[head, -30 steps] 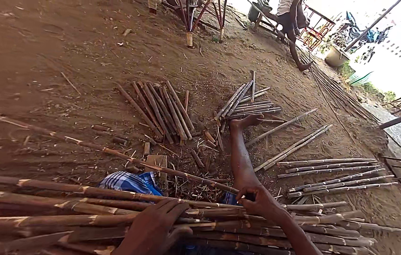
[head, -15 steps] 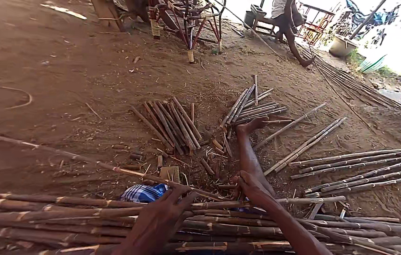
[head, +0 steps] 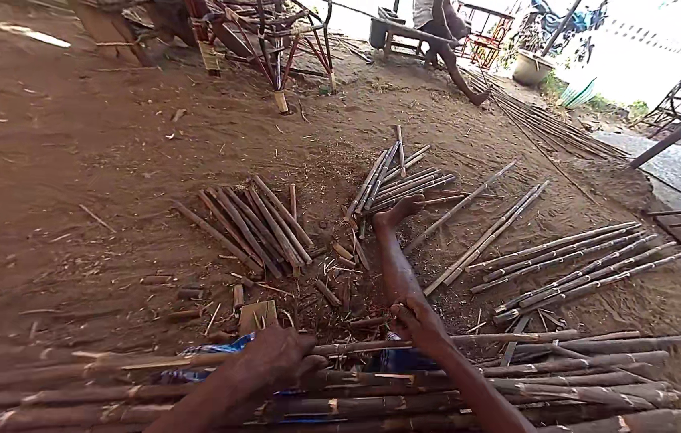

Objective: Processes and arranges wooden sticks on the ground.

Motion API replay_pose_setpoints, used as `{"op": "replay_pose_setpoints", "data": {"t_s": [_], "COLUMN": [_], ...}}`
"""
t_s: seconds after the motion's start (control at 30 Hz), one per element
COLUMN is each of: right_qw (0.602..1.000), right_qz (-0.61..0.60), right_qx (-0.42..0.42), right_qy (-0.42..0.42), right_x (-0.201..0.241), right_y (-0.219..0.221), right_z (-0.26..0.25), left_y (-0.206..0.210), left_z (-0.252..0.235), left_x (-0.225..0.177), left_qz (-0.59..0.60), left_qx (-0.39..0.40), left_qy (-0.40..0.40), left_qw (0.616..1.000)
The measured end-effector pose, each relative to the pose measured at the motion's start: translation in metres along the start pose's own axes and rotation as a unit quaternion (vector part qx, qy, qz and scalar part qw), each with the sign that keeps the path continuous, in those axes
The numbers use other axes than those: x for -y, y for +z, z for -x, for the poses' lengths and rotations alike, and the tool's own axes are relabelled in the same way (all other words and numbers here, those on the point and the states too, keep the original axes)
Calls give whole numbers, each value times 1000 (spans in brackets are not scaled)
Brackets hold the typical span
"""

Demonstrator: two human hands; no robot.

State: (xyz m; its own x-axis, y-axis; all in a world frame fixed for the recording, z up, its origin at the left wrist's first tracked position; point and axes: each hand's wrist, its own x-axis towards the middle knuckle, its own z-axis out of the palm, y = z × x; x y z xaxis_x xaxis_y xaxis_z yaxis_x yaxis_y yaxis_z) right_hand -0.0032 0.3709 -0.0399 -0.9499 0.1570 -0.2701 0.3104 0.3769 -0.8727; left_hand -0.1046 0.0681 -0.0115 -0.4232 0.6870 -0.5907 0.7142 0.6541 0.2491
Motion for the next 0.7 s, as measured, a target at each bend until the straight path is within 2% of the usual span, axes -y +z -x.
{"op": "replay_pose_setpoints", "data": {"t_s": [0.07,0.13,0.3,0.4,0.57,0.7], "right_qw": [998,993,995,995,986,987], "right_qz": [-48,-84,-43,17,24,25], "right_qx": [27,45,14,40,93,83], "right_qy": [-36,-72,-90,-91,-136,-139], "right_x": [-9,-19,-14,-14,-24,-33], "right_y": [-5,-5,-19,-31,-30,-28], "right_z": [4,4,11,16,15,15], "left_y": [-6,-6,30,45,52,57], "left_z": [16,22,1,-9,-11,-8], "left_x": [-20,-23,5,11,12,17], "left_qz": [-9,-4,32,44,100,99], "left_qx": [23,5,-163,-272,-306,-328], "left_qy": [-2,15,65,71,88,91], "left_qw": [1000,1000,984,959,942,935]}}
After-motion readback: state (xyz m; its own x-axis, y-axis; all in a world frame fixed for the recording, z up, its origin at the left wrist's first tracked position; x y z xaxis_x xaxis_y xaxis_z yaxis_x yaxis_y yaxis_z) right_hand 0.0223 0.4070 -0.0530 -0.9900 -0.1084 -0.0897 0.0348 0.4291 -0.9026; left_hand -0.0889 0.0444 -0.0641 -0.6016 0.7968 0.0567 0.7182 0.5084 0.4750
